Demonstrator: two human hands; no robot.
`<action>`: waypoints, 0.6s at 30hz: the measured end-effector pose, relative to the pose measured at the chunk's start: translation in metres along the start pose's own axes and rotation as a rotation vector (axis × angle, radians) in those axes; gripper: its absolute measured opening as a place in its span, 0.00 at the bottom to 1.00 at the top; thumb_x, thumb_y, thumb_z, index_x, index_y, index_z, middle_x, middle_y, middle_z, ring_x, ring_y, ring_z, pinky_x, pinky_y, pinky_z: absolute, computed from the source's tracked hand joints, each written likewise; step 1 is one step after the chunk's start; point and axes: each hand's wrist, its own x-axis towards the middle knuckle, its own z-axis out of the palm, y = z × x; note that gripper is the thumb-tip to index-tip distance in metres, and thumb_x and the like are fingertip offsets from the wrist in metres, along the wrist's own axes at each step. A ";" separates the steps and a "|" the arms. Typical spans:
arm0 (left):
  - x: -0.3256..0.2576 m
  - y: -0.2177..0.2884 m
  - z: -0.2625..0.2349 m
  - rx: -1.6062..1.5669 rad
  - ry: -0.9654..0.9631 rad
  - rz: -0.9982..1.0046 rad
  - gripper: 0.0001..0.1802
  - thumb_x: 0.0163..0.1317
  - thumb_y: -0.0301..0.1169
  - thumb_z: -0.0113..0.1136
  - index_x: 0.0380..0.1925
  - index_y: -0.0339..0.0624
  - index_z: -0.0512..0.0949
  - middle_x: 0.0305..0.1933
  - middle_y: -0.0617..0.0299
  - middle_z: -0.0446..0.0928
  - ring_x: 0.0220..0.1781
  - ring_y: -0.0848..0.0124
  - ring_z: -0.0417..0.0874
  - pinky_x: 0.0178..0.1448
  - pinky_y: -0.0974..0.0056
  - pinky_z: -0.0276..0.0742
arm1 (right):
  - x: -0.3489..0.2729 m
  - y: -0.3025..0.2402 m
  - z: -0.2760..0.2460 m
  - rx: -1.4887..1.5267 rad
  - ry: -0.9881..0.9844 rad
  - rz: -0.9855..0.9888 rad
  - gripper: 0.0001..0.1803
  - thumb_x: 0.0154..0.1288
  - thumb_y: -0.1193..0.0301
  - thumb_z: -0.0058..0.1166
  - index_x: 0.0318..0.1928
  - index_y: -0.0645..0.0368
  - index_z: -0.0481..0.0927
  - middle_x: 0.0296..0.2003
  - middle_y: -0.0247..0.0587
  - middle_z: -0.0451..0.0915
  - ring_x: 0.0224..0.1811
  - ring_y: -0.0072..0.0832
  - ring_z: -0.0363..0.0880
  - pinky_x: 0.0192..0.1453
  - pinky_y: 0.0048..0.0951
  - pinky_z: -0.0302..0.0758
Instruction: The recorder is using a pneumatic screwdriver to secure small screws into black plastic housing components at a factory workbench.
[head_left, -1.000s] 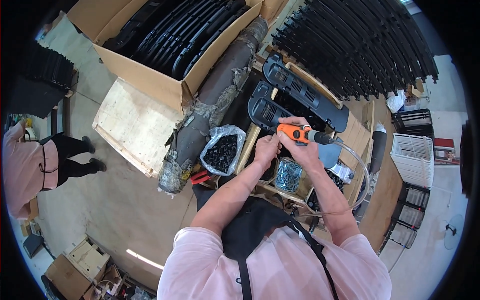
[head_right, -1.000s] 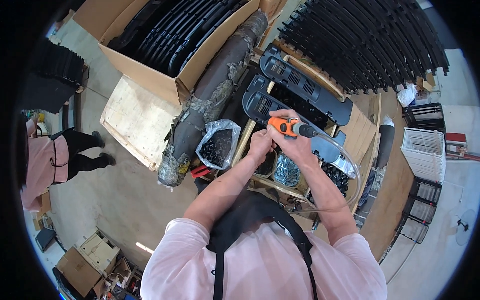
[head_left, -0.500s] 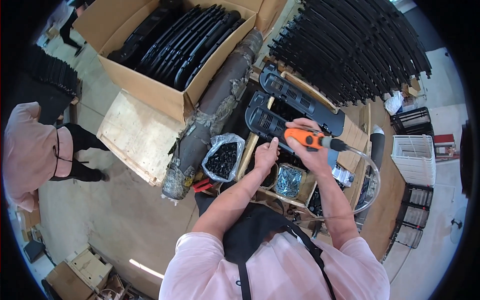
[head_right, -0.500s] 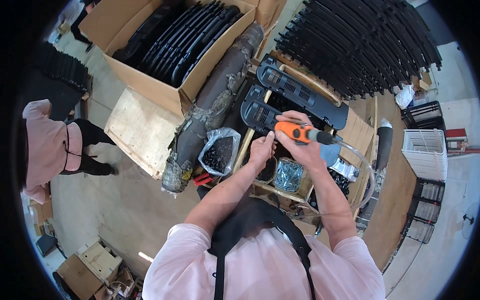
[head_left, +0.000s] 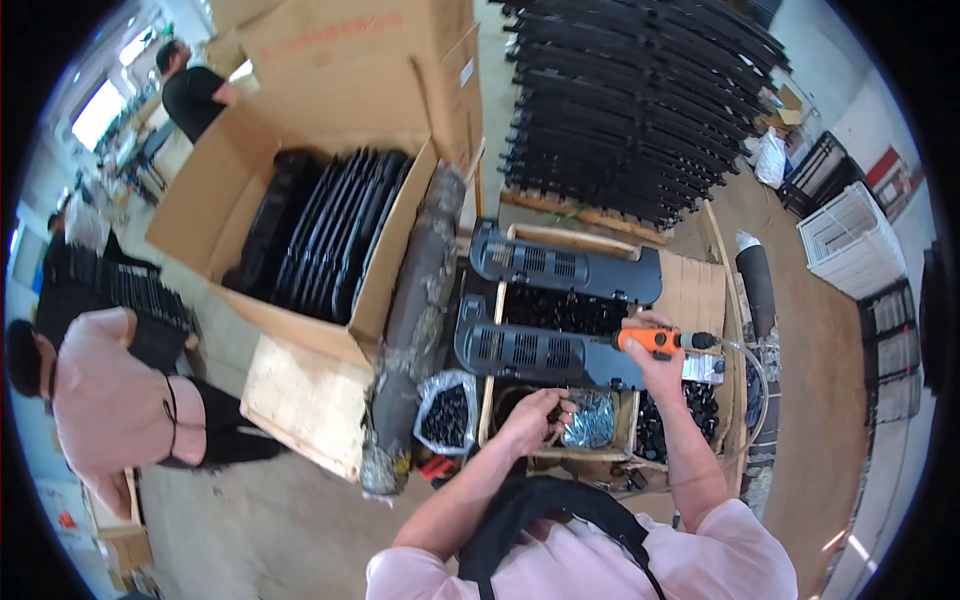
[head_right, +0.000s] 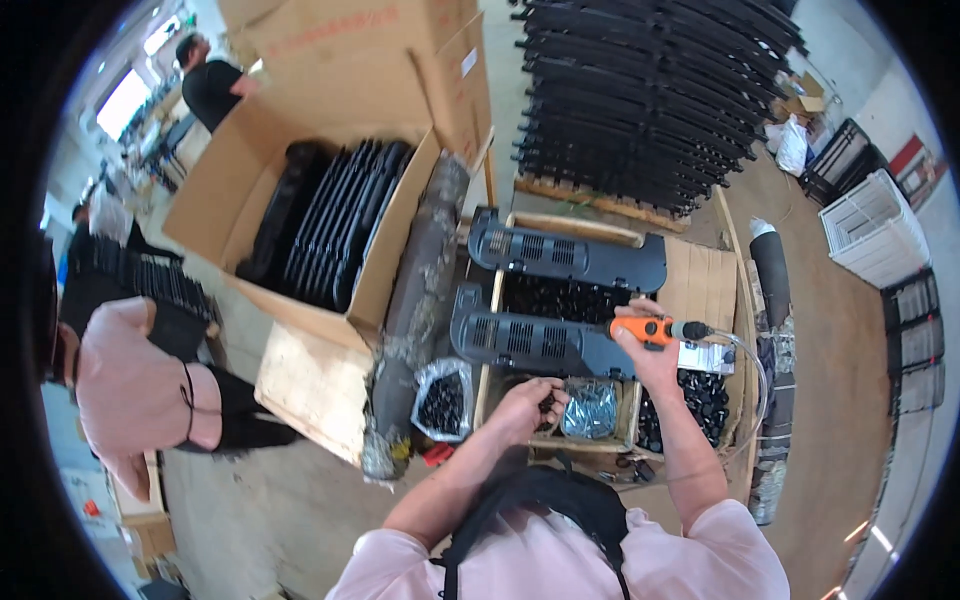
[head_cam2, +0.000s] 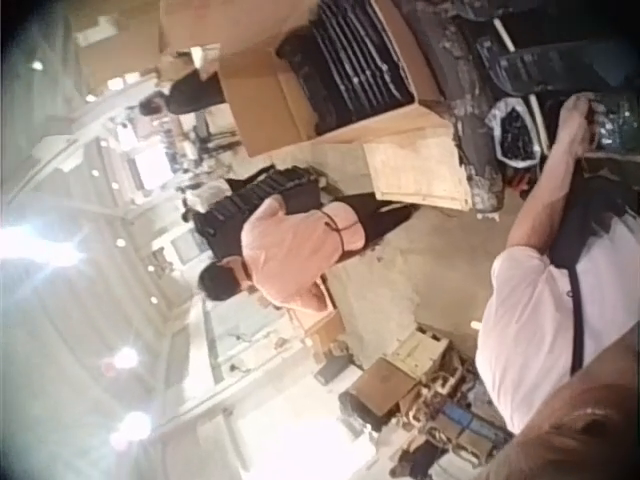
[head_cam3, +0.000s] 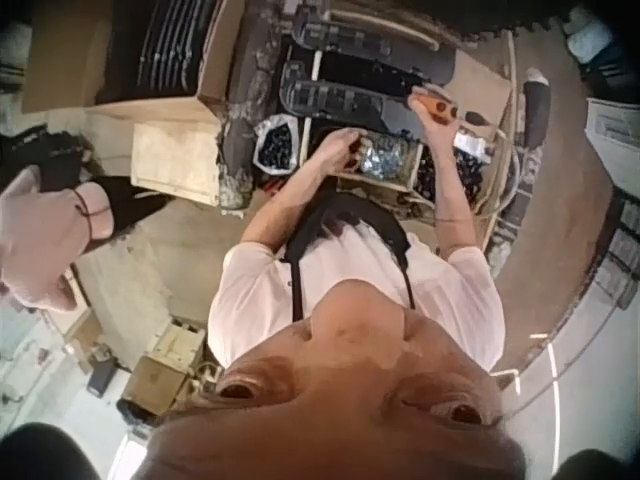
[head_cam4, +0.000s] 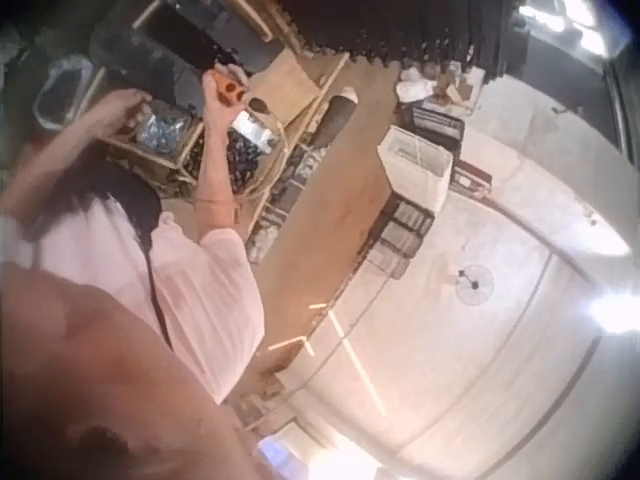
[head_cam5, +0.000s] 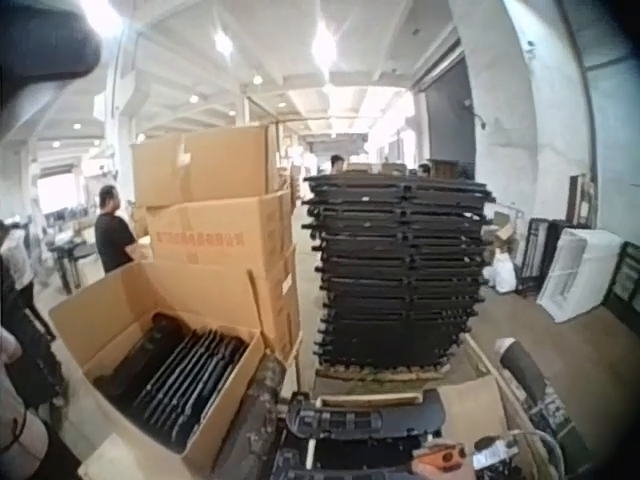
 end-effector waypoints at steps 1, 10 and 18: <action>0.008 0.003 0.003 -0.012 -0.044 0.027 0.15 0.83 0.39 0.46 0.53 0.41 0.75 0.43 0.58 0.83 0.37 0.72 0.81 0.39 0.68 0.77 | -0.001 -0.008 0.001 0.081 -0.010 0.042 0.28 0.62 0.76 0.69 0.61 0.63 0.74 0.52 0.49 0.85 0.55 0.30 0.84 0.64 0.36 0.79; 0.093 0.025 0.066 0.016 0.016 0.051 0.14 0.82 0.38 0.47 0.50 0.41 0.77 0.39 0.63 0.79 0.36 0.71 0.79 0.38 0.65 0.78 | 0.008 -0.040 -0.040 0.212 0.078 -0.031 0.29 0.62 0.75 0.69 0.61 0.65 0.72 0.52 0.50 0.85 0.55 0.31 0.84 0.64 0.36 0.80; 0.124 0.034 0.093 0.003 -0.035 0.010 0.13 0.79 0.39 0.55 0.47 0.42 0.81 0.39 0.63 0.82 0.36 0.71 0.82 0.39 0.67 0.81 | 0.017 -0.031 -0.063 0.279 0.152 -0.001 0.28 0.61 0.75 0.69 0.60 0.65 0.73 0.51 0.50 0.86 0.54 0.31 0.85 0.63 0.36 0.81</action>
